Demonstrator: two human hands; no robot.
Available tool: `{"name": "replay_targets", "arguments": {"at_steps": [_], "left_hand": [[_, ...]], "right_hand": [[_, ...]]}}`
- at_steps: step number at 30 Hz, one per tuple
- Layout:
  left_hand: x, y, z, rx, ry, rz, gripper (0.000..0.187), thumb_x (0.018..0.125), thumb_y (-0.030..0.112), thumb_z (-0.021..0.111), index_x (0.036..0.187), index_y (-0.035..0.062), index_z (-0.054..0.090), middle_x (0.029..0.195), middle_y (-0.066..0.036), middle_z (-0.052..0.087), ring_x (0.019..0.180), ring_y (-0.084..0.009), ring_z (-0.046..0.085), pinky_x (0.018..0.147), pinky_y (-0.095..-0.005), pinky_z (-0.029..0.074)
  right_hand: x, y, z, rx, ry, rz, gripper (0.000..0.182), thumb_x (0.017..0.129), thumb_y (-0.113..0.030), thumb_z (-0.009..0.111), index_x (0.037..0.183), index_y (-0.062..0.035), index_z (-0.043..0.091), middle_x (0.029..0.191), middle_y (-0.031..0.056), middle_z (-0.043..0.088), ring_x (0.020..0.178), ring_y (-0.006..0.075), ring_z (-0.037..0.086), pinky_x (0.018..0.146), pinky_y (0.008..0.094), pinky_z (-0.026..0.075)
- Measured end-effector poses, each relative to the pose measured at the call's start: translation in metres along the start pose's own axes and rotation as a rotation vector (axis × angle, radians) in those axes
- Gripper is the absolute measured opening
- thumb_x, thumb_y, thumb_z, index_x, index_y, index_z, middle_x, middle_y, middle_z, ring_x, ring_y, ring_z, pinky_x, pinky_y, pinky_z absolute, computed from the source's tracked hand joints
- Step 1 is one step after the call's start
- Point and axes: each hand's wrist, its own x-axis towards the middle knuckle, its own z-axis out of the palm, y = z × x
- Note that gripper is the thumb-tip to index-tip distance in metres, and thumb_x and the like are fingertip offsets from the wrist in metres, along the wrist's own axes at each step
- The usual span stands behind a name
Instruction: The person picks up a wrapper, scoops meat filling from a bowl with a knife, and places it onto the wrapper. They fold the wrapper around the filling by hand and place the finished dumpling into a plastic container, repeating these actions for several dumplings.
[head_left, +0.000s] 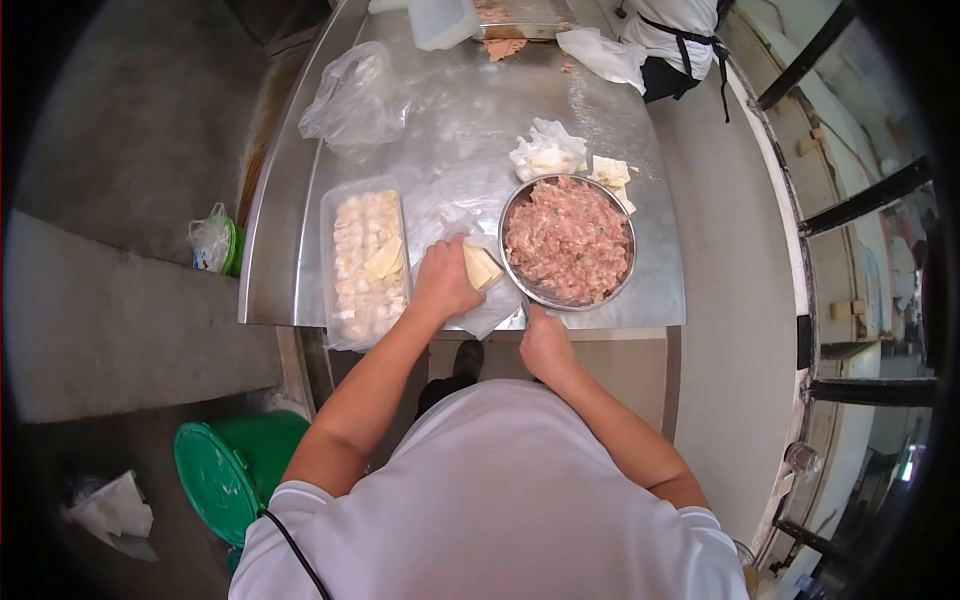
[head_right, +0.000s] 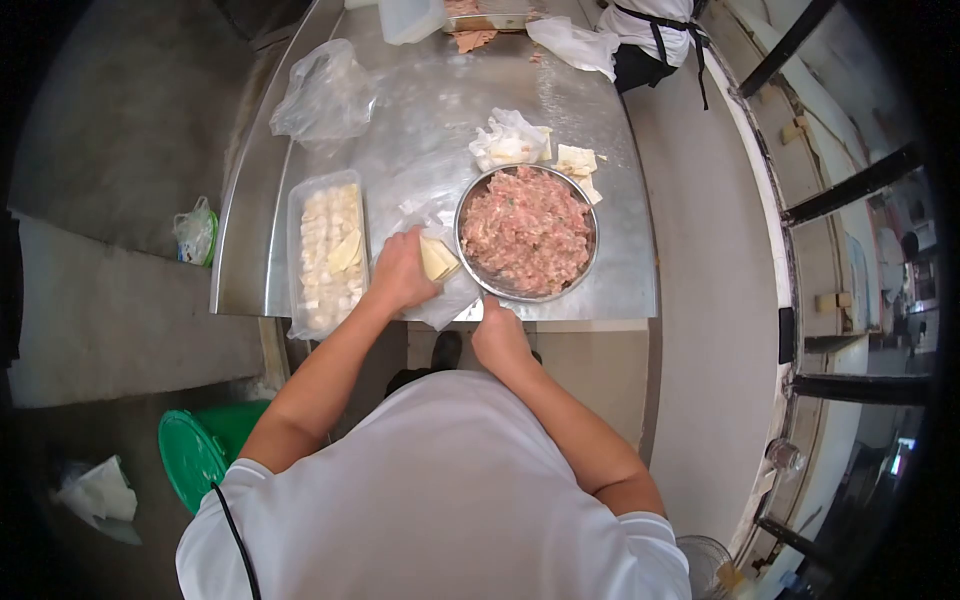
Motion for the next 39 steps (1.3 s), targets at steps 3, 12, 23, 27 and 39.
{"name": "replay_targets", "arguments": {"at_steps": [3,12,23,27,39], "left_hand": [[0.001,0.002,-0.002,0.036,-0.022,-0.006,0.099,0.063,0.025,0.089,0.144,-0.0065,0.041,0.125,-0.028,0.057,0.122,-0.0434,0.054,0.107,-0.0462,0.046],[-0.002,0.007,-0.023,0.019,-0.069,0.026,0.094,0.062,0.023,0.090,0.140,-0.0022,0.045,0.130,-0.025,0.061,0.125,-0.0394,0.057,0.108,-0.0434,0.047],[0.007,-0.020,-0.012,-0.192,-0.052,-0.111,0.092,0.069,0.015,0.085,0.146,-0.0040,0.040,0.130,-0.028,0.057,0.131,-0.0449,0.051,0.111,-0.0438,0.045],[-0.015,-0.016,-0.006,-0.146,0.202,0.045,0.075,0.075,0.015,0.085,0.138,-0.0045,0.049,0.122,-0.027,0.059,0.124,-0.0474,0.053,0.106,-0.0463,0.046],[-0.102,0.008,0.041,-0.192,0.188,0.248,0.038,0.078,0.026,0.087,0.103,0.0038,0.071,0.097,-0.017,0.063,0.095,-0.0402,0.064,0.083,-0.0471,0.054]], "right_hand": [[-0.004,0.003,0.001,-0.008,-0.019,0.041,0.027,0.083,0.006,0.053,0.107,0.0142,0.059,0.082,0.0403,0.064,0.083,0.0571,0.066,0.077,0.0623,0.053],[0.004,0.011,0.013,0.047,-0.072,-0.020,0.032,0.082,0.005,0.052,0.112,0.0121,0.062,0.085,0.0388,0.066,0.086,0.0545,0.067,0.080,0.0595,0.054],[-0.006,0.006,0.003,-0.083,-0.219,0.007,0.042,0.082,0.001,0.058,0.123,0.0070,0.063,0.089,0.0324,0.069,0.088,0.0487,0.070,0.082,0.0563,0.056],[-0.023,-0.010,-0.025,-0.279,-0.173,-0.067,0.046,0.088,-0.003,0.058,0.134,-0.0051,0.065,0.095,0.0245,0.069,0.086,0.0433,0.070,0.078,0.0523,0.056],[-0.043,0.005,-0.049,-0.285,-0.197,-0.113,0.046,0.089,-0.011,0.062,0.134,-0.0195,0.069,0.097,0.0162,0.068,0.084,0.0365,0.071,0.076,0.0484,0.057]]}}
